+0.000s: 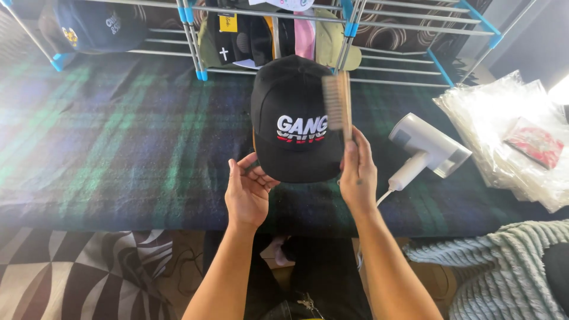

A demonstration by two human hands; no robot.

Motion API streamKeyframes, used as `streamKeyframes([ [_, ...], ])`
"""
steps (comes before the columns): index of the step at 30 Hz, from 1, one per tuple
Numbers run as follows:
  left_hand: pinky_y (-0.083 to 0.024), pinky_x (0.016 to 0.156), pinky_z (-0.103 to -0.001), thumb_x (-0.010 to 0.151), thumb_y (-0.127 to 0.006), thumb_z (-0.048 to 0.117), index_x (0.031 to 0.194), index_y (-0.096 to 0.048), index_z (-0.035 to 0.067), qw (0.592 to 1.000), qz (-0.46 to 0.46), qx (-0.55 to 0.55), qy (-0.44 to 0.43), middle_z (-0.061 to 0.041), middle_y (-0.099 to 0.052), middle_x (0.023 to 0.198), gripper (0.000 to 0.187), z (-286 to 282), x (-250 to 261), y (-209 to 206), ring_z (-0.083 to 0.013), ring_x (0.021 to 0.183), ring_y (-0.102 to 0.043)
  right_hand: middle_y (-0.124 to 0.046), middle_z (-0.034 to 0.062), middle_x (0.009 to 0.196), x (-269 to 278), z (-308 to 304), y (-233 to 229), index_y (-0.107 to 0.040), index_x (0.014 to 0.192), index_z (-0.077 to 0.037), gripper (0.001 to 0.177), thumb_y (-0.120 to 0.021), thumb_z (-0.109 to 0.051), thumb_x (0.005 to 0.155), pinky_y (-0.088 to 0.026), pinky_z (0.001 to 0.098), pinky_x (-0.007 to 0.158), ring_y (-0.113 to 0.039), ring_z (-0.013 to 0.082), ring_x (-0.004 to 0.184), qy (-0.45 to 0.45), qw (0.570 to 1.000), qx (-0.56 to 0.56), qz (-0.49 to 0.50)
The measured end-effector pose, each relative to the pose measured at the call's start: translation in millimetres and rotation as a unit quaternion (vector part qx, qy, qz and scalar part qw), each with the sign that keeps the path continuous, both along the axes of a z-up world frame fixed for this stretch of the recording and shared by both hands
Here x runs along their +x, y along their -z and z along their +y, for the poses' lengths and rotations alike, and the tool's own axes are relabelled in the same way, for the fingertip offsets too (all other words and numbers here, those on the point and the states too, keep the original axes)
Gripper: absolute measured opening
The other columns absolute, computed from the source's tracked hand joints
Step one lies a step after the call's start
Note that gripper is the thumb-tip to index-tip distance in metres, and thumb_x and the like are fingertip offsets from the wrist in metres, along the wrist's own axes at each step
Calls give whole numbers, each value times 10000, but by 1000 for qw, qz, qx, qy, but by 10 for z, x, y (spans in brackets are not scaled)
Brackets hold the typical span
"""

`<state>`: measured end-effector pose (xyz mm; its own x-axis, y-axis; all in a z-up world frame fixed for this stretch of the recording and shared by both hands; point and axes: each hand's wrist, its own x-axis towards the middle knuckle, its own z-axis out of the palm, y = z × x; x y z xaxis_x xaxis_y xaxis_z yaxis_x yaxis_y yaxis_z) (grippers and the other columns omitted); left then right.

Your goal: Brushing and steaming a black baseball cap to clean or reshape it

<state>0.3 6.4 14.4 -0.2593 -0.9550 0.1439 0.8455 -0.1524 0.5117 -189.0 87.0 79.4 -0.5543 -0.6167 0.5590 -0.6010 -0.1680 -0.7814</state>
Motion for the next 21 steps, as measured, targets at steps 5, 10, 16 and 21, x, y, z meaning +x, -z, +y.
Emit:
streamKeyframes([
  [5,-637,704,-410,1070,-364,534,1219,-623,78,1000,-3,4,-3,-204,-749,871,546,-16,21,20,-301,741,-758,-546,135,857,-402,123,368,-556,1375,-25,449,-533,-163,948,-477,397,426,-592,307,540,32,997,65,41],
  [10,-640,707,-422,1078,-370,515,1214,-645,83,1000,20,2,8,-215,-750,879,530,-10,-8,34,-318,748,-762,-506,101,604,-43,351,-6,-534,1405,-49,436,-434,-326,1083,-402,287,273,-526,192,406,9,985,21,-171],
  [16,-635,705,-410,1077,-366,516,1212,-648,79,1000,15,15,8,-204,-752,857,537,-9,10,50,-301,726,-757,-570,121,524,-317,532,251,-656,1332,-120,375,-517,-295,1031,-417,335,258,-531,245,361,39,964,198,-176],
  [21,-637,698,-421,1074,-381,505,1212,-664,81,1000,24,9,4,-230,-747,865,529,-12,-6,18,-325,726,-757,-725,213,1066,-119,410,-479,-567,1477,-119,474,-475,-401,1108,-603,461,813,-718,329,946,-4,999,40,26],
])
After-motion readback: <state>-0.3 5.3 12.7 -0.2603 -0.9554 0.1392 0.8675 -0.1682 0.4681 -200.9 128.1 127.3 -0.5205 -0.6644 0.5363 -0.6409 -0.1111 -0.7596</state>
